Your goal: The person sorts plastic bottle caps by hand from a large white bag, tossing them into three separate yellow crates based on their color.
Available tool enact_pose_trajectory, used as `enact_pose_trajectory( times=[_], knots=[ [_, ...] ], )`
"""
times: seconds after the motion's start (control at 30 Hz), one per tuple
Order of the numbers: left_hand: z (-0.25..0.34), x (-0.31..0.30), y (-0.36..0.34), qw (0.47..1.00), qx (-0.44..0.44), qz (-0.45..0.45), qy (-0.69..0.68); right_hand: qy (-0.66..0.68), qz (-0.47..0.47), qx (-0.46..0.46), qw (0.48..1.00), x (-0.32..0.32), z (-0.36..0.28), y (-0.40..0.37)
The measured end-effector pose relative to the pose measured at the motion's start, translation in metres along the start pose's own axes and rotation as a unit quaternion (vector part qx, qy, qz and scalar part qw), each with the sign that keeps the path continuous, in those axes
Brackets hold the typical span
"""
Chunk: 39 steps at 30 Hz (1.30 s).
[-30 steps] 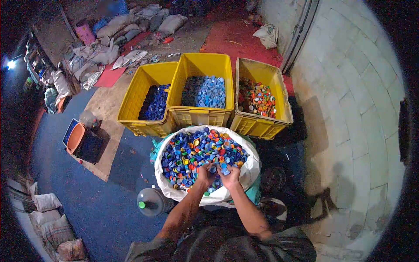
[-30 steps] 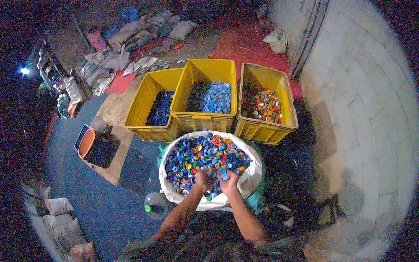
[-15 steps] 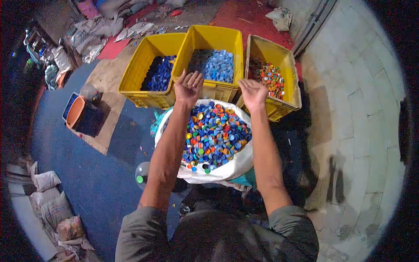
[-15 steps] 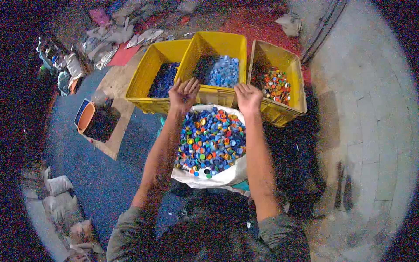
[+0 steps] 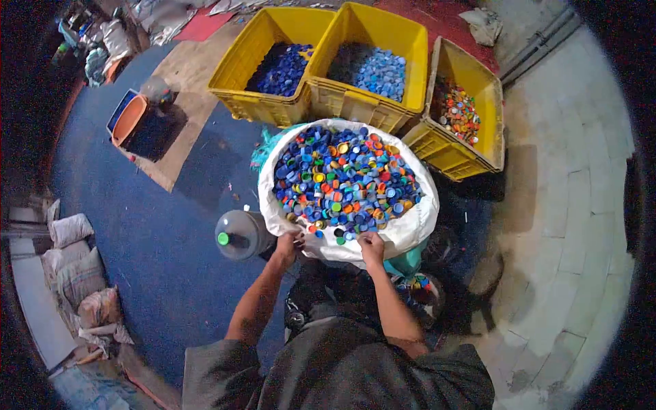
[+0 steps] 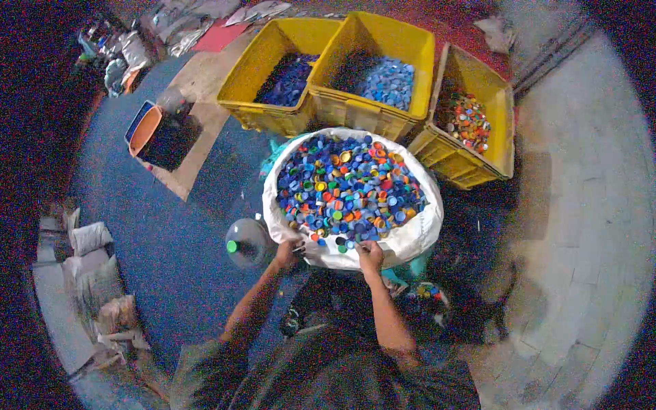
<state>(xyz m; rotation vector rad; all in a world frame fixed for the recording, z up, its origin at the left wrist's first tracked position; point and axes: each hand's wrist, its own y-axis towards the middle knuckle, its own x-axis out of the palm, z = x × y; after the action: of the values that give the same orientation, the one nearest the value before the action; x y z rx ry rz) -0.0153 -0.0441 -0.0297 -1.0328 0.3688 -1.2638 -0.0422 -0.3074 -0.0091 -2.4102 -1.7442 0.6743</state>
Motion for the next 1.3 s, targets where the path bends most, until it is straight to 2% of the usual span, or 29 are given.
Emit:
enact_pose_trajectory(
  times=[0.07,0.13,0.2,0.23,0.33,0.43,0.47,0.5,0.63,0.73,0.83,0.87,0.93,1.03,1.1,1.13,1.2,1.23,1.27,1.3],
  knots=[
    [-0.01,-0.002,-0.021,0.998,0.046,0.013,0.035,-0.069,-0.013,-0.008,0.997,0.009,-0.007,-0.006],
    [-0.025,-0.021,-0.028,0.999,0.031,-0.007,0.011,-0.094,-0.023,-0.025,0.995,0.022,-0.003,-0.008],
    [-0.03,-0.033,-0.027,0.994,-0.037,-0.068,-0.076,-0.074,-0.024,-0.055,0.995,0.032,-0.003,-0.001],
    [-0.032,-0.033,-0.03,0.988,-0.033,-0.088,-0.121,-0.101,-0.022,-0.041,0.994,0.035,-0.005,0.003],
    [-0.022,-0.031,-0.049,0.995,-0.003,-0.094,-0.034,-0.165,0.013,-0.124,0.978,0.049,-0.024,0.016],
    [0.01,-0.005,-0.086,0.998,-0.032,0.047,-0.037,-0.254,0.063,-0.206,0.943,0.062,-0.046,0.026],
    [0.006,-0.012,-0.079,0.998,-0.025,0.028,-0.044,-0.28,0.073,-0.242,0.926,0.067,-0.048,0.033],
    [-0.003,-0.024,-0.07,0.998,-0.02,0.009,-0.051,-0.297,0.051,-0.205,0.931,0.073,-0.046,0.039],
    [-0.029,-0.06,-0.042,0.996,-0.029,-0.005,-0.081,-0.31,0.077,-0.278,0.906,0.089,-0.049,0.054],
    [-0.031,-0.079,-0.034,0.992,-0.018,-0.057,-0.108,-0.347,0.077,-0.25,0.901,0.095,-0.049,0.055],
    [-0.011,-0.068,-0.051,0.998,-0.021,0.045,-0.046,-0.352,0.066,-0.224,0.906,0.099,-0.05,0.055],
    [-0.012,-0.073,-0.048,0.998,-0.02,0.032,-0.05,-0.358,0.065,-0.22,0.905,0.1,-0.05,0.054],
    [-0.011,-0.081,-0.04,0.998,-0.015,0.005,-0.056,-0.339,0.065,-0.213,0.914,0.104,-0.043,0.057],
    [-0.005,-0.077,-0.035,0.998,-0.017,0.019,-0.056,-0.308,0.053,-0.176,0.933,0.103,-0.05,0.056],
    [0.0,-0.074,-0.024,0.998,0.028,-0.03,-0.046,-0.251,0.045,-0.167,0.953,0.101,-0.05,0.056],
    [0.003,-0.072,-0.021,0.996,0.05,-0.054,-0.04,-0.156,0.048,-0.128,0.978,0.1,-0.045,0.056],
    [0.027,-0.046,-0.029,0.995,0.083,0.013,0.051,0.039,0.053,-0.052,0.996,0.099,-0.04,0.056],
    [0.042,-0.027,-0.031,0.989,0.099,0.047,0.096,-0.004,0.053,-0.045,0.998,0.087,-0.073,0.043],
    [0.046,-0.019,-0.017,0.982,0.144,0.04,0.118,0.171,0.03,0.019,0.985,0.083,-0.064,0.044],
    [0.044,-0.014,0.002,0.972,0.188,0.033,0.14,0.34,0.008,0.082,0.937,0.078,-0.05,0.044]
  ],
)
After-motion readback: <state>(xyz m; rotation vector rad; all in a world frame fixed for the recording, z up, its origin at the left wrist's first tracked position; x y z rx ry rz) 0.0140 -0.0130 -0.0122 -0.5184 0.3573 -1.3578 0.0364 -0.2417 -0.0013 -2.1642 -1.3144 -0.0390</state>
